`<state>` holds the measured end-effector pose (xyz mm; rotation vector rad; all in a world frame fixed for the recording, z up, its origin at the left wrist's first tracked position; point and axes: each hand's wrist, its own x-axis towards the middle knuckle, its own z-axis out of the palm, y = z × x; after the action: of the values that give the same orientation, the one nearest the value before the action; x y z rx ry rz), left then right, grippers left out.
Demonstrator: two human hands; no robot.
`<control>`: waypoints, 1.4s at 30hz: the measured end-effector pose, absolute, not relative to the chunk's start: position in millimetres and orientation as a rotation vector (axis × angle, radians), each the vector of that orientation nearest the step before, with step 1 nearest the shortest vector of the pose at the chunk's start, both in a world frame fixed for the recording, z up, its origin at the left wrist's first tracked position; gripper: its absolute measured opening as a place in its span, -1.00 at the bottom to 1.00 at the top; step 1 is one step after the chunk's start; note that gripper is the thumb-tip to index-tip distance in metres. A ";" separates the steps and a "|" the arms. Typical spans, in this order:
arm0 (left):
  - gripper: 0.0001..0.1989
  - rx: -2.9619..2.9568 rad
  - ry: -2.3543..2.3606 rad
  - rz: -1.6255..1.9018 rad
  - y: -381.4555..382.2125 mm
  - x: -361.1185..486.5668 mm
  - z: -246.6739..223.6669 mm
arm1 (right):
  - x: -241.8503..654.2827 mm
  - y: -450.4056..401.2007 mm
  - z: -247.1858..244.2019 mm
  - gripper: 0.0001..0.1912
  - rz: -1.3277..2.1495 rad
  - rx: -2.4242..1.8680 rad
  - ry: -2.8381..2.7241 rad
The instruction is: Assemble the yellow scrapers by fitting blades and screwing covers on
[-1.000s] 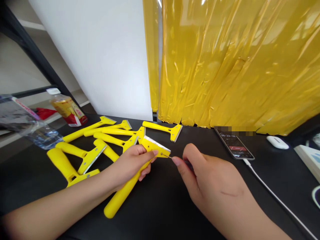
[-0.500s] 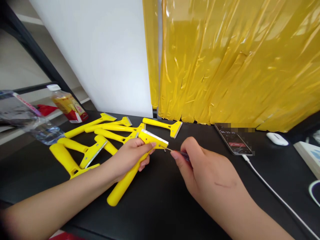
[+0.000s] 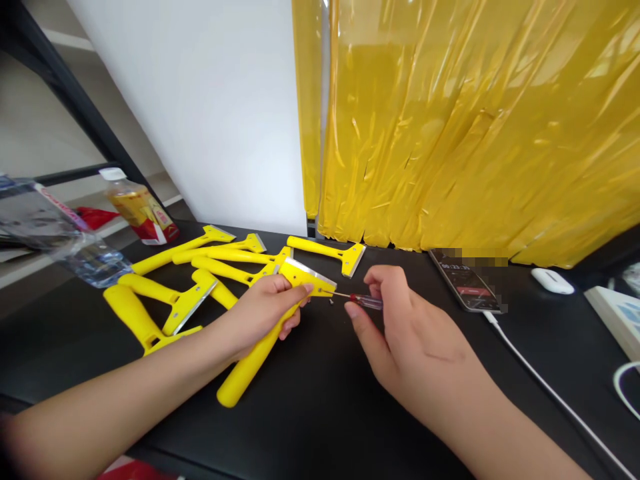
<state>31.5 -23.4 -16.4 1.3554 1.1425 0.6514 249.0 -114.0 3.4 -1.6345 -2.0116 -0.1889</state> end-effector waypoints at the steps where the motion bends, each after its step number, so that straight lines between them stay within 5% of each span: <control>1: -0.65 1.354 1.141 0.647 -23.4 31.5 -16.1 | 248.8 -114.0 3.6 -0.74 -0.174 -1.628 -2.026; 28: -0.60 1.439 1.151 0.587 -19.8 29.7 -22.6 | 254.2 -111.3 -0.6 -0.79 -0.074 -1.590 -2.138; 34: -0.62 1.411 1.132 0.624 -21.7 29.3 -17.8 | 249.2 -111.6 -4.4 -0.68 -0.224 -1.604 -2.014; 42: -0.63 1.292 0.911 0.672 -27.9 33.5 -10.0 | 245.4 -112.4 -3.6 -0.91 -0.049 -1.307 -1.839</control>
<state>33.5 -27.9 -10.0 1.2917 0.9114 0.6721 245.4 -112.4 -3.6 -1.3068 -1.8390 -0.0485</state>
